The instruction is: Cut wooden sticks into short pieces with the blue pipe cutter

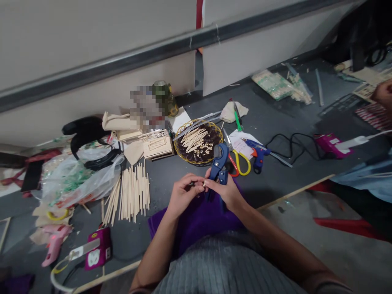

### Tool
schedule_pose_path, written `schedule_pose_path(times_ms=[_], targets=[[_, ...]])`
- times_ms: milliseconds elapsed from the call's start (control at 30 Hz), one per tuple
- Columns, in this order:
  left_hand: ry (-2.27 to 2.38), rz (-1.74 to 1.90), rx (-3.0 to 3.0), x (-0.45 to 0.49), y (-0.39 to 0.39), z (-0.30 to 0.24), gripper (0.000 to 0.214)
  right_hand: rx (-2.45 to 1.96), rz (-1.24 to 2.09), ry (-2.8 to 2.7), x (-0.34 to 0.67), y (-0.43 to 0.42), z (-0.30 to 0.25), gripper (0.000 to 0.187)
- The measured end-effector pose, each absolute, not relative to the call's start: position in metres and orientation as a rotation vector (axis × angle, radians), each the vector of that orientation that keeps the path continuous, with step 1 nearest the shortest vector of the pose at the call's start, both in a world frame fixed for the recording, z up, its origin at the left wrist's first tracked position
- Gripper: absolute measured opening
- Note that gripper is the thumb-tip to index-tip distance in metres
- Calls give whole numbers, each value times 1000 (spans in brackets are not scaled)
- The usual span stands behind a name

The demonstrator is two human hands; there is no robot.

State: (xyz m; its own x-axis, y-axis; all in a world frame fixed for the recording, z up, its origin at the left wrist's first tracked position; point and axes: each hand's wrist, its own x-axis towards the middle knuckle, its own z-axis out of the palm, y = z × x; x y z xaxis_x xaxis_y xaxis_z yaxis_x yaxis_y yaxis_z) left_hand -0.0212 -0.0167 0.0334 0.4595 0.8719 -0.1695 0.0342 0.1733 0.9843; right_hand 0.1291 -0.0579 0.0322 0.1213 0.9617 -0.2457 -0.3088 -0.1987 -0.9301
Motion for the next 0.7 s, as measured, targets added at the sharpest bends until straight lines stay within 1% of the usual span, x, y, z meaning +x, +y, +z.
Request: schedule_pose_path(times_ms=[133,233,400,500,600,700], targets=[[893,752,1263,-19,-17,36,18,-1247,1353,-702,126,-59,29,26],[907,758,1168,-19,-15,33,18,-1228,1393,-715,130,-61,31,28],[848,923,718,-19,-7,19,24,-1237,1609,-907,141,-74,37,23],[796,911,494,-18,-2,18,32,-1243,1774,-992,142,-83,37,20],[792,891,391,-15,1,21,35,-1225,1866,-1022,138,-87,36,18],[785,876,381,-13,2,22,33,-1165,1929,-1005,136,-85,36,20]])
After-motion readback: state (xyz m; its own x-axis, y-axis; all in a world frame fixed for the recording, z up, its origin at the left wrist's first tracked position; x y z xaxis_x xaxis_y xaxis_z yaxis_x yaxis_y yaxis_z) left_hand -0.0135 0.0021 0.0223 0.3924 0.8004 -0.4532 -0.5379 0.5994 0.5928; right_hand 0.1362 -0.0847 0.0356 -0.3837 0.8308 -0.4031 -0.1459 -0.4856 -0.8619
